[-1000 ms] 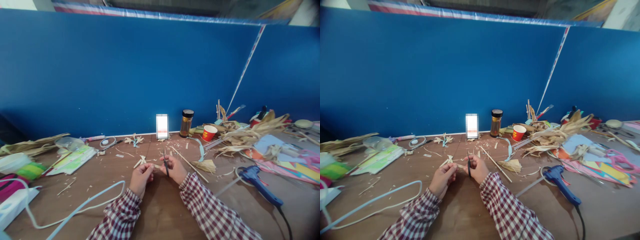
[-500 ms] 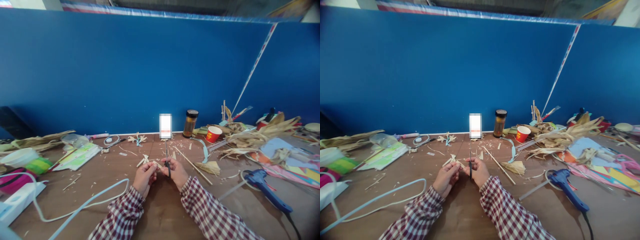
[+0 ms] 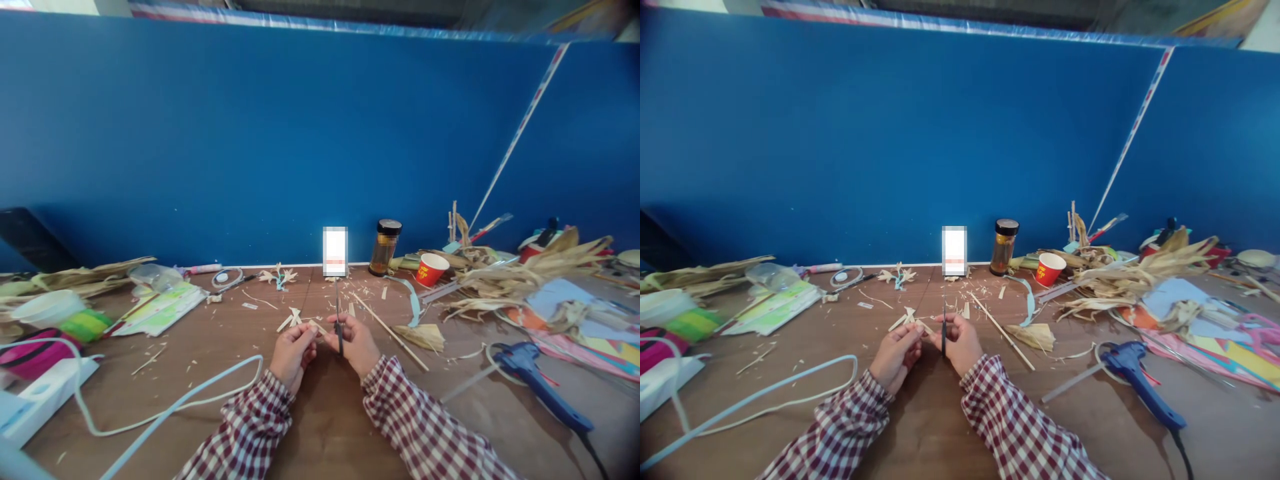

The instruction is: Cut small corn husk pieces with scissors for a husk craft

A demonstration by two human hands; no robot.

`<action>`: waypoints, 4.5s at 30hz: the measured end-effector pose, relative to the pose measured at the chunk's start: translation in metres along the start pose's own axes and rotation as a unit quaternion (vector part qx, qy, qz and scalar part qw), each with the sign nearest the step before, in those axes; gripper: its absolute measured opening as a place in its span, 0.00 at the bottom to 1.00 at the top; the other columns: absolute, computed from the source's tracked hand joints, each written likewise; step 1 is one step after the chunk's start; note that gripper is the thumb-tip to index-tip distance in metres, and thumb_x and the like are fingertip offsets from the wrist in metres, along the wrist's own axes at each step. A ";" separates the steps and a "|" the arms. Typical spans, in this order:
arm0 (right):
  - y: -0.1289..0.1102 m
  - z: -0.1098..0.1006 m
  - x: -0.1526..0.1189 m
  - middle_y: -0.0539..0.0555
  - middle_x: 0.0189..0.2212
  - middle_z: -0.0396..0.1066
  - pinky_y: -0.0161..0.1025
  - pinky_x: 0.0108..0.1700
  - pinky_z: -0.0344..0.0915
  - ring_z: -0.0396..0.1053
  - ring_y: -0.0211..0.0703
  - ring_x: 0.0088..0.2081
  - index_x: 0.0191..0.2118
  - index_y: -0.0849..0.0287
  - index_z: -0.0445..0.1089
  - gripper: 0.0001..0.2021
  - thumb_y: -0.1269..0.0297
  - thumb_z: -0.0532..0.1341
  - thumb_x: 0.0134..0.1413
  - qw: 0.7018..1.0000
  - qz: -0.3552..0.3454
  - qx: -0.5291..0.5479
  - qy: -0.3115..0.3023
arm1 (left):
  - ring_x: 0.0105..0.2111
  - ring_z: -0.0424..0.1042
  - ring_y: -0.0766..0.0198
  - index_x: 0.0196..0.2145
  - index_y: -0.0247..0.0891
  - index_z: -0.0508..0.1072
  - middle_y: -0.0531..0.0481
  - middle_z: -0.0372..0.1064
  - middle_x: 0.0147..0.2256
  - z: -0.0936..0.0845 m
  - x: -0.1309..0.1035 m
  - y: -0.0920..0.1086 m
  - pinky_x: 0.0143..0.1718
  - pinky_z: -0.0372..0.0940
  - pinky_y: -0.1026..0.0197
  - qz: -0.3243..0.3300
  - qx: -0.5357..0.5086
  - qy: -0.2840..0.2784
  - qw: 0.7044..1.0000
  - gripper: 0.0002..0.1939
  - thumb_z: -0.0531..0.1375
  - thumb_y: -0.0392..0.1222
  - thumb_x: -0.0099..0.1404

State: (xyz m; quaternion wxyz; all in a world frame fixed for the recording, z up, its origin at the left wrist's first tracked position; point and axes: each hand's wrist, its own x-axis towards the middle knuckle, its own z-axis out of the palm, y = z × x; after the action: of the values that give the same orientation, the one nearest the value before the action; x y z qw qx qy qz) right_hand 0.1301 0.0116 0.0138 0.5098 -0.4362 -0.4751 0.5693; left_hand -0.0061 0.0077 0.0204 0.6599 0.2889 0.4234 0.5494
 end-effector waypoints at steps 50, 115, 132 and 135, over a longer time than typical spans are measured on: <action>-0.012 0.004 -0.004 0.47 0.18 0.69 0.31 0.20 0.57 0.65 0.37 0.21 0.37 0.61 0.63 0.22 0.58 0.66 0.33 0.997 0.017 -0.016 0.067 | 0.15 0.61 0.76 0.26 0.31 0.72 0.54 0.66 0.19 -0.001 0.002 0.004 0.15 0.61 0.74 -0.019 0.024 0.035 0.999 0.13 0.67 0.41 0.43; -0.001 -0.001 -0.001 0.47 0.21 0.65 0.32 0.23 0.58 0.61 0.36 0.22 0.41 0.61 0.63 0.16 0.65 0.61 0.42 0.981 -0.067 -0.170 0.062 | 0.38 0.68 0.56 0.34 0.40 0.75 0.44 0.71 0.32 -0.055 0.021 0.035 0.42 0.58 0.58 0.203 0.792 0.118 0.563 0.12 0.51 0.39 0.59; -0.005 0.002 -0.003 0.47 0.20 0.63 0.33 0.25 0.58 0.60 0.36 0.22 0.40 0.61 0.64 0.16 0.64 0.61 0.42 0.982 -0.060 -0.171 0.057 | 0.36 0.68 0.60 0.35 0.41 0.73 0.48 0.72 0.34 -0.039 0.015 0.029 0.36 0.58 0.62 0.234 0.742 0.096 0.621 0.12 0.50 0.42 0.61; -0.003 0.001 -0.003 0.47 0.20 0.64 0.33 0.25 0.59 0.60 0.36 0.22 0.40 0.61 0.64 0.16 0.62 0.61 0.43 0.981 -0.064 -0.177 0.055 | 0.36 0.68 0.59 0.34 0.41 0.74 0.47 0.72 0.33 -0.041 0.018 0.028 0.37 0.57 0.62 0.236 0.760 0.105 0.597 0.13 0.50 0.43 0.61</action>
State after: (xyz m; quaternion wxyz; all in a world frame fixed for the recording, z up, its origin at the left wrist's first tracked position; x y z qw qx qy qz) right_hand 0.1296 0.0087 0.0169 0.4848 -0.5190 -0.5668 0.4176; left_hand -0.0546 0.0278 0.0205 0.0002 0.7161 0.6710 0.1924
